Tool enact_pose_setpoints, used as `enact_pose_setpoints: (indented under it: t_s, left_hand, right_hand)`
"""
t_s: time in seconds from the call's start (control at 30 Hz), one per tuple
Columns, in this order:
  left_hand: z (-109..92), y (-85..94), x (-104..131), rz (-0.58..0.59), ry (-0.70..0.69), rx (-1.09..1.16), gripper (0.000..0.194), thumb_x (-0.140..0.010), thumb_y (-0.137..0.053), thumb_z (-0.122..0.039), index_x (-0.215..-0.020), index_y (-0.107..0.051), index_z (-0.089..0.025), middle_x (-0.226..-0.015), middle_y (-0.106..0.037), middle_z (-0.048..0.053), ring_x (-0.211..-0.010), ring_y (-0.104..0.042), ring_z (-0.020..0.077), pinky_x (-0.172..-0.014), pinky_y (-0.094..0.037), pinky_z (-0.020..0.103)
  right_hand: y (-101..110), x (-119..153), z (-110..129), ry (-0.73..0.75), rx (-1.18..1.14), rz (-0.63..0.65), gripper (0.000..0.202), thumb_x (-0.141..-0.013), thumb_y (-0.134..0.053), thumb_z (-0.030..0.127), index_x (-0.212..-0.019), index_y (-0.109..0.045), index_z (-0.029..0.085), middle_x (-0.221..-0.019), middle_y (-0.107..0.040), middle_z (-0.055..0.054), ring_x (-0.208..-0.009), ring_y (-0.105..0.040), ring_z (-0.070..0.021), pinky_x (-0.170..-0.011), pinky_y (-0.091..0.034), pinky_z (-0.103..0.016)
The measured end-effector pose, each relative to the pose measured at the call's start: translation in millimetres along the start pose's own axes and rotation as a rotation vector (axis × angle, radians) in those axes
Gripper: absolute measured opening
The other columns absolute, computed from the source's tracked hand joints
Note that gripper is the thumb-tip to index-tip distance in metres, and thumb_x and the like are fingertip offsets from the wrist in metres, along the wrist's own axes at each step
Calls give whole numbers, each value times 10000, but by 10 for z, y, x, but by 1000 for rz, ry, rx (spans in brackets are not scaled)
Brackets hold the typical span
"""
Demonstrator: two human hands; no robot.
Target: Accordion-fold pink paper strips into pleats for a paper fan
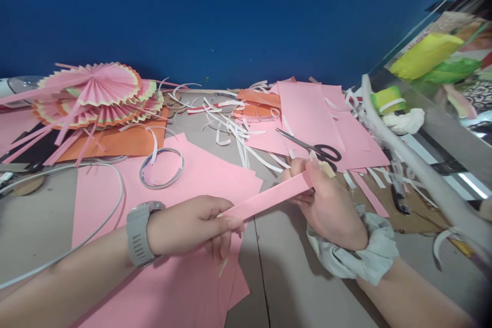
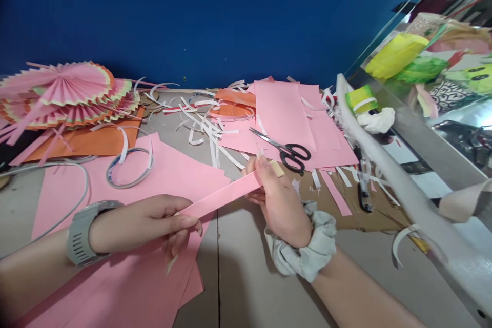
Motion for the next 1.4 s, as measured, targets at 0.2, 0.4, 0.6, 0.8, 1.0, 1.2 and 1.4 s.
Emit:
enact_pose_setpoints:
  t_s: [0.2,0.4,0.6,0.8,1.0,1.2,1.4]
  left_hand:
    - [17,31,-24,5,33,50,281,-898,-395,-351,-801,-553,-140,-600,-600,0,-508,-605,101,-566,-494,223]
    - [-72,-33,79,107,35,66,242,-906,-388,-320,-783,-520,-158,-598,-643,17,-567,-633,122,-565,-495,220]
    - [-119,-251,91,299,-8,85,163,-850,-518,-296,-761,-542,-161,-794,-677,53,-754,-632,126,-689,-492,228]
    - [-24,-333,-101,83,-173,255,354,-920,-316,-411,-785,-512,-148,-565,-596,7,-542,-596,117,-670,-486,272]
    - [-12,-330,-64,-23,-184,147,378,-921,-295,-427,-761,-503,-155,-520,-576,-3,-518,-591,117,-616,-474,240]
    - [27,-355,-72,-4,-108,186,307,-906,-371,-378,-725,-490,-160,-535,-603,-3,-536,-625,129,-625,-501,256]
    - [50,-345,-58,53,-73,193,284,-899,-394,-347,-719,-503,-157,-570,-634,7,-569,-640,125,-637,-506,251]
  right_hand:
    - [59,-8,11,-20,37,-26,505,-856,-336,563,-494,-347,211,-513,-163,42,-446,-128,-121,-439,-98,-299]
    - [101,-9,2,53,122,-129,471,-898,-321,485,-516,-352,212,-514,-210,38,-450,-167,-123,-440,-135,-299]
    - [-83,108,-96,-37,319,118,439,-912,-275,486,-595,-400,209,-552,-300,37,-483,-270,-117,-458,-212,-274]
    - [-445,283,-243,-119,472,435,467,-930,-249,446,-566,-399,195,-511,-461,26,-527,-454,-118,-567,-349,-256]
    - [-474,272,-253,-261,200,509,460,-925,-223,470,-620,-434,197,-525,-501,22,-532,-472,-121,-563,-355,-246]
    - [-392,248,-266,-236,242,438,467,-905,-263,504,-614,-445,187,-549,-453,32,-515,-378,-110,-497,-274,-245]
    - [-260,211,-217,-239,319,364,429,-891,-323,509,-605,-385,195,-549,-288,55,-503,-243,-107,-475,-213,-259]
Point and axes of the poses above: each hand's wrist, its own x-axis away from the middle knuckle, its own y-axis out of the back of the hand, z = x × y, the point moved 4 cm from there along -x, towards the middle knuckle
